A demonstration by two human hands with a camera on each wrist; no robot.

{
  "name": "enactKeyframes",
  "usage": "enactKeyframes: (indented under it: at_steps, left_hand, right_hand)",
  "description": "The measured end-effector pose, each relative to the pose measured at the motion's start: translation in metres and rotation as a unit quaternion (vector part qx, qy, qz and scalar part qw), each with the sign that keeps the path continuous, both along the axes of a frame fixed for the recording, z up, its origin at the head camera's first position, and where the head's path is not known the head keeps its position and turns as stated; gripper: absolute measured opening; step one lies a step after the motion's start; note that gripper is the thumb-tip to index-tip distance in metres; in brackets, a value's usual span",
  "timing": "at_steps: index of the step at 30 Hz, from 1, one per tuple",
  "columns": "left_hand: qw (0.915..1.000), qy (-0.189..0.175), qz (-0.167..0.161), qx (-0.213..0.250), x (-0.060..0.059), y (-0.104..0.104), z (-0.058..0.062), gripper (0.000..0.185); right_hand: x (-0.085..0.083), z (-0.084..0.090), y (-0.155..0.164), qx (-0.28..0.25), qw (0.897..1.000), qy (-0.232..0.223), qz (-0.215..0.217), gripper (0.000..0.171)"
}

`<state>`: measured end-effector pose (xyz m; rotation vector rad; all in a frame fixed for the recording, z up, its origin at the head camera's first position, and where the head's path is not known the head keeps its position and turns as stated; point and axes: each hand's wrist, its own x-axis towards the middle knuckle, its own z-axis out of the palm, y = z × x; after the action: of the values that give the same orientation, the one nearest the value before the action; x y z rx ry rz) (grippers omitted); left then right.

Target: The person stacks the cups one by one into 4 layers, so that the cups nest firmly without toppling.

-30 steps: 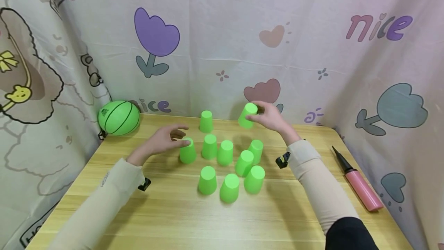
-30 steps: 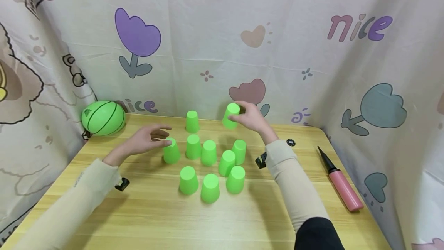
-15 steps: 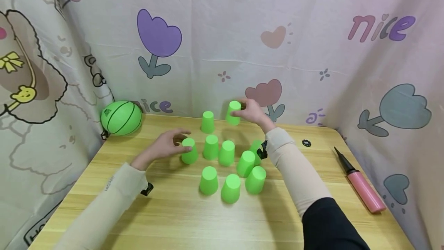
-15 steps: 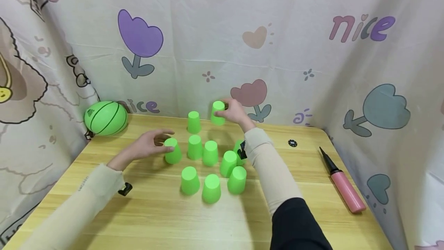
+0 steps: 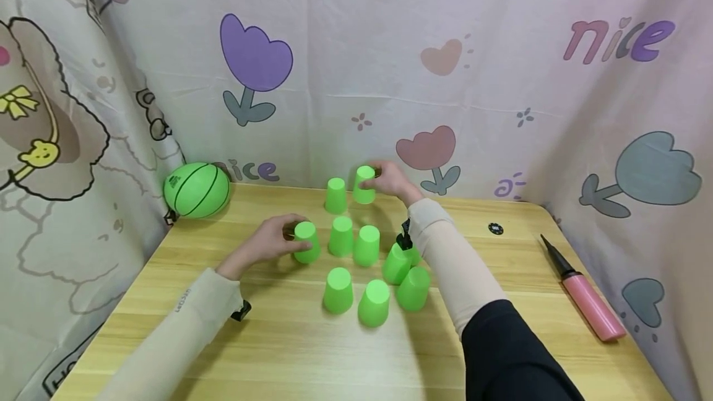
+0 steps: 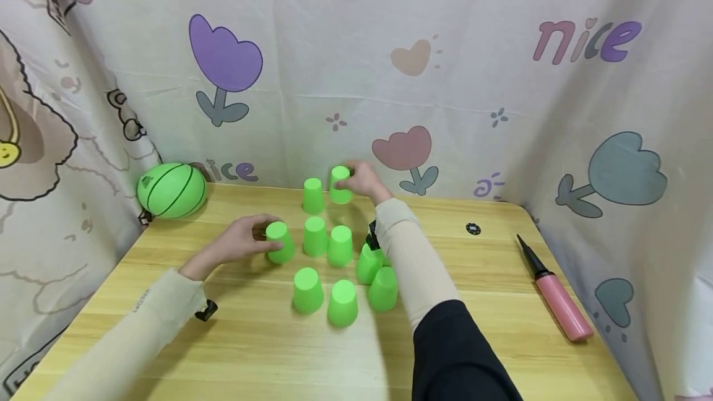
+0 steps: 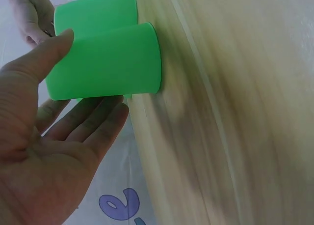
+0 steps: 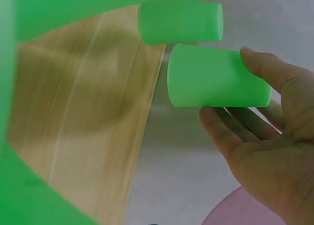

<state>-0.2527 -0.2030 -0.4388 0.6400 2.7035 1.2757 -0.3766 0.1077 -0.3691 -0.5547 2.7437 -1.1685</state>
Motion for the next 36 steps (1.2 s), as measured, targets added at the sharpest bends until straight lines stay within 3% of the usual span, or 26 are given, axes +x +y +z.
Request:
enactKeyframes:
  at_steps: [13,36]
  left_hand:
    - [0.9998,-0.014,0.012,0.011,0.001,0.003,-0.001,0.052]
    - [0.9992,-0.031,0.016,0.022,0.003,0.003,0.0,0.051]
  right_hand:
    - [-0.008,-0.015,-0.004,0.016,0.998,-0.053,-0.017,0.049]
    - [-0.016,-0.022,-0.01,0.027,0.994,-0.107,0.014,0.058]
